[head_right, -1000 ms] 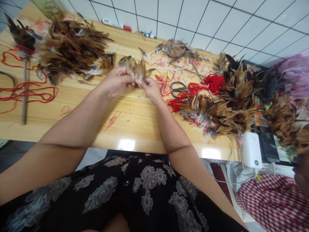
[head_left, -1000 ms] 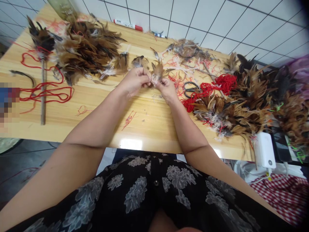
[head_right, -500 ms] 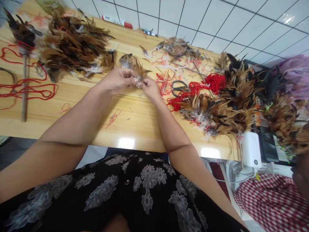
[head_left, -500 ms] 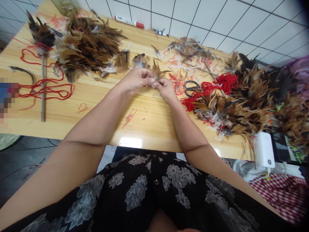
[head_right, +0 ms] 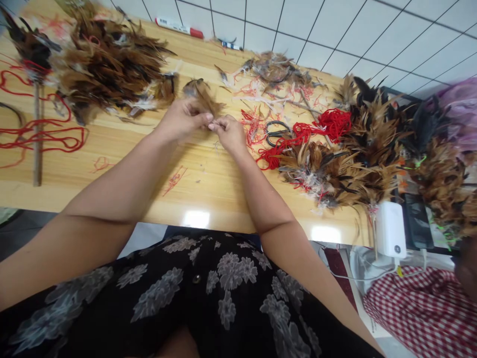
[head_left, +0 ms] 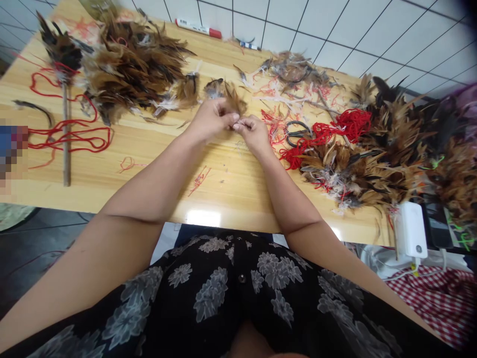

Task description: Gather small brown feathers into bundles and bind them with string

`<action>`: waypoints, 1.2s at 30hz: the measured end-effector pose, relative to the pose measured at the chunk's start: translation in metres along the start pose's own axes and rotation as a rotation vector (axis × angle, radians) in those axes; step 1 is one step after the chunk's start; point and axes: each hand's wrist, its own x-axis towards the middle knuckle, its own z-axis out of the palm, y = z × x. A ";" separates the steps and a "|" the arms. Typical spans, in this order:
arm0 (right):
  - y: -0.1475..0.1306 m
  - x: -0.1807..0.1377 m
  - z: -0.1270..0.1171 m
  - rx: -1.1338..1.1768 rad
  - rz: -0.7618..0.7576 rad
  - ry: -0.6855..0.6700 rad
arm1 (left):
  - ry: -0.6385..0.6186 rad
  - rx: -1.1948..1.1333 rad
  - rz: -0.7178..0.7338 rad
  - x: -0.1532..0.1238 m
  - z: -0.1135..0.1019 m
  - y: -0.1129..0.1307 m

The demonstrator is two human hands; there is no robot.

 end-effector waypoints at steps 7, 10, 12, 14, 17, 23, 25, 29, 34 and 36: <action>0.003 -0.001 0.001 0.158 -0.018 -0.005 | -0.010 -0.128 -0.038 -0.004 -0.002 0.008; 0.002 -0.001 0.001 0.186 -0.023 -0.004 | -0.022 -0.163 -0.076 -0.003 -0.001 0.006; 0.000 -0.002 0.000 0.197 -0.023 0.002 | -0.012 -0.164 -0.073 -0.002 0.000 0.006; -0.004 -0.004 -0.001 0.199 -0.019 0.003 | -0.019 -0.158 -0.069 -0.001 0.001 0.006; -0.010 -0.005 -0.003 0.191 -0.022 -0.001 | -0.051 -0.133 -0.069 -0.002 0.002 0.006; -0.007 -0.003 -0.001 0.264 -0.032 -0.015 | -0.026 -0.101 -0.006 -0.004 -0.002 0.006; -0.005 -0.002 -0.002 0.322 -0.030 -0.024 | -0.010 -0.091 0.006 -0.004 -0.003 0.007; -0.009 -0.002 -0.009 0.368 -0.061 -0.109 | 0.026 -0.010 -0.004 -0.003 -0.003 0.006; -0.017 -0.004 -0.012 0.312 -0.011 -0.147 | 0.055 0.111 0.029 0.000 0.001 0.000; -0.018 -0.004 -0.012 0.268 0.017 -0.113 | 0.080 0.109 0.038 0.001 0.004 -0.004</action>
